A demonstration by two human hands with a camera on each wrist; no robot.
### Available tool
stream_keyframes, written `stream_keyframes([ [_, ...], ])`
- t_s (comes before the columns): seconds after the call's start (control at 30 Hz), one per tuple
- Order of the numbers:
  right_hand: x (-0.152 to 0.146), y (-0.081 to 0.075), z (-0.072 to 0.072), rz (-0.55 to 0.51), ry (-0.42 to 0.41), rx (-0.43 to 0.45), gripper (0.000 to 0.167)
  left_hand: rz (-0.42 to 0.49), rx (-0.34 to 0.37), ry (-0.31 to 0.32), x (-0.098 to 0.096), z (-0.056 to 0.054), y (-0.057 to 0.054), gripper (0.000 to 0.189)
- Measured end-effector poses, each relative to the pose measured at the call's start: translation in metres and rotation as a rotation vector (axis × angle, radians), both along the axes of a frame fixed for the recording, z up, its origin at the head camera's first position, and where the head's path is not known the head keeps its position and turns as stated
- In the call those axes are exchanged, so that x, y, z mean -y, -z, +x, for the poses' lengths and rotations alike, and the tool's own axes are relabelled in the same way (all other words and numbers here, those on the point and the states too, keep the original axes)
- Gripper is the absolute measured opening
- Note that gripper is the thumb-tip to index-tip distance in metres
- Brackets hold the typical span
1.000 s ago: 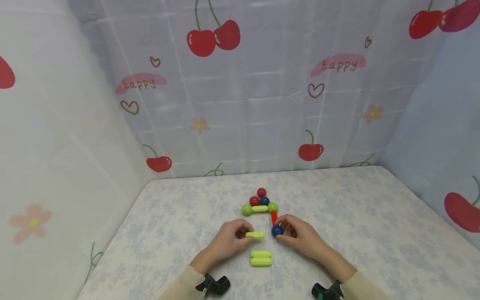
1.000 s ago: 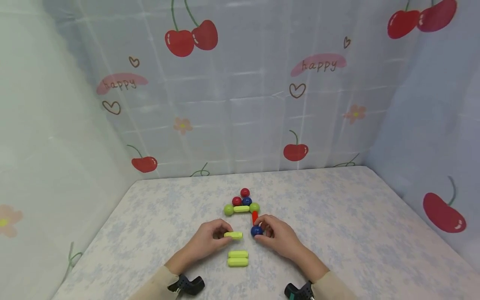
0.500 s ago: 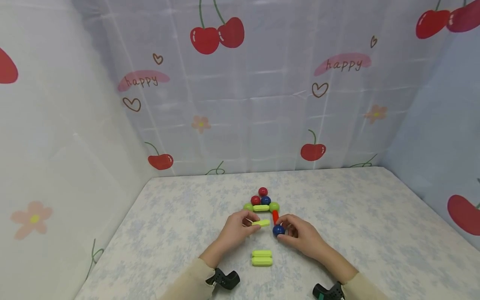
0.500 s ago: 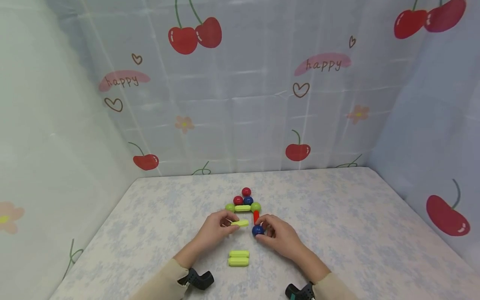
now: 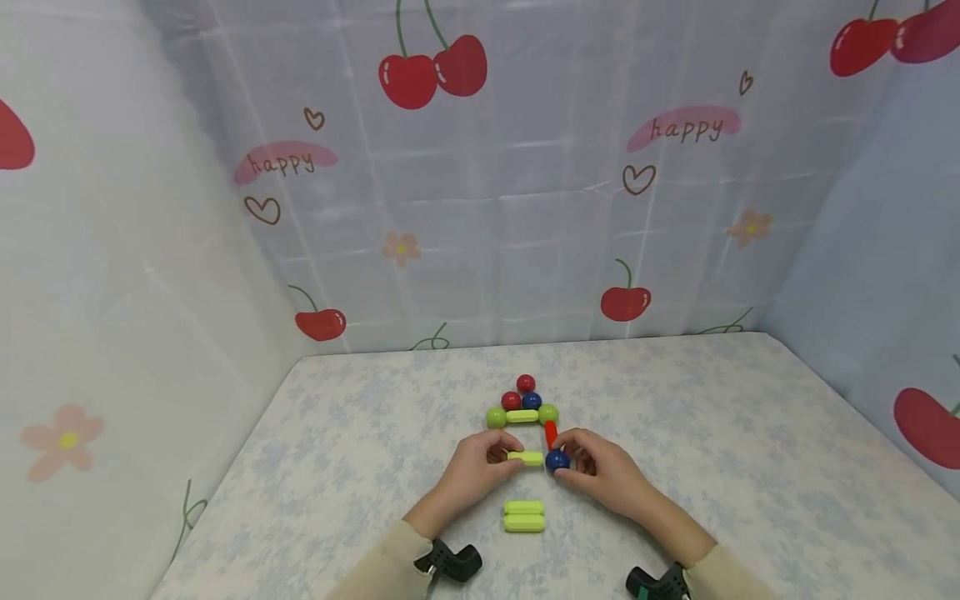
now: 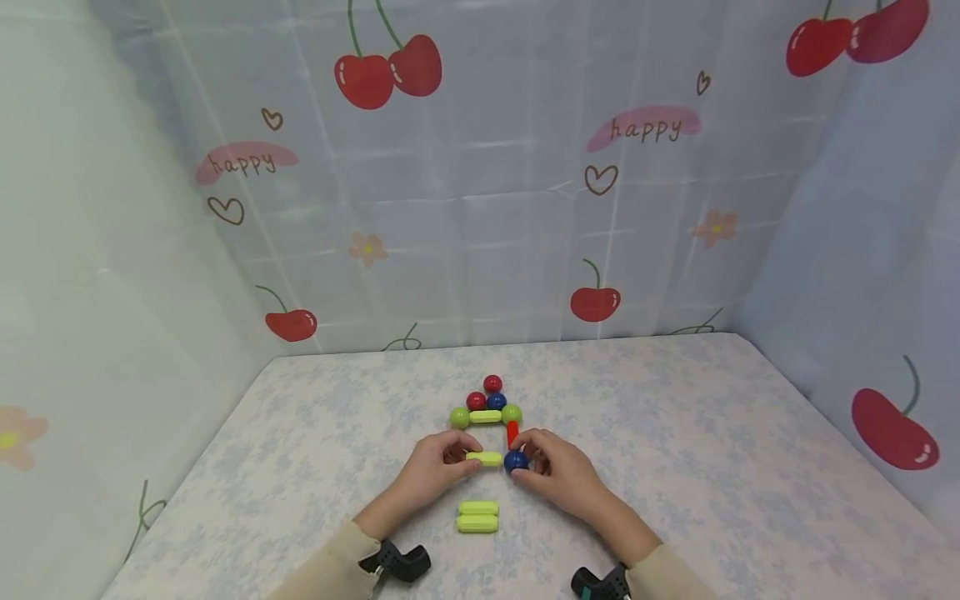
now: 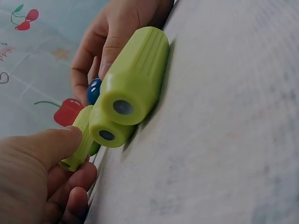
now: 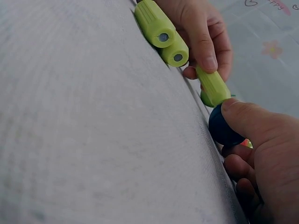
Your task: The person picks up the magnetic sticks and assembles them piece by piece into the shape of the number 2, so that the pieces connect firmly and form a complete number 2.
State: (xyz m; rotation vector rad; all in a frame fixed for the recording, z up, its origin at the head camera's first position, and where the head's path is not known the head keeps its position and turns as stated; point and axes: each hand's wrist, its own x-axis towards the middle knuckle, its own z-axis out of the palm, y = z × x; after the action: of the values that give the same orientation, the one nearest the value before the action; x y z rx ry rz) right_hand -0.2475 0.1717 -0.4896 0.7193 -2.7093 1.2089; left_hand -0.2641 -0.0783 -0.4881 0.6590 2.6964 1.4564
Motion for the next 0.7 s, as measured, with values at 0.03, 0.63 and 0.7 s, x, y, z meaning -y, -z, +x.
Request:
stream_keyframes([
  [0.03,0.0001,0.0000,0.0000,0.000,0.000,0.001,0.032,-0.004,-0.004,0.002,-0.0001,0.0004,-0.0001,0.012],
  [0.63,-0.0005,0.0004,0.0000,0.003,0.003,0.001,0.030,-0.037,-0.024,0.023,-0.0017,0.0004,0.0003,0.011],
  [0.7,-0.0002,0.0003,-0.0002,0.002,0.000,-0.001,0.030,-0.035,-0.025,0.030,-0.0009,0.0005,0.0007,0.011],
])
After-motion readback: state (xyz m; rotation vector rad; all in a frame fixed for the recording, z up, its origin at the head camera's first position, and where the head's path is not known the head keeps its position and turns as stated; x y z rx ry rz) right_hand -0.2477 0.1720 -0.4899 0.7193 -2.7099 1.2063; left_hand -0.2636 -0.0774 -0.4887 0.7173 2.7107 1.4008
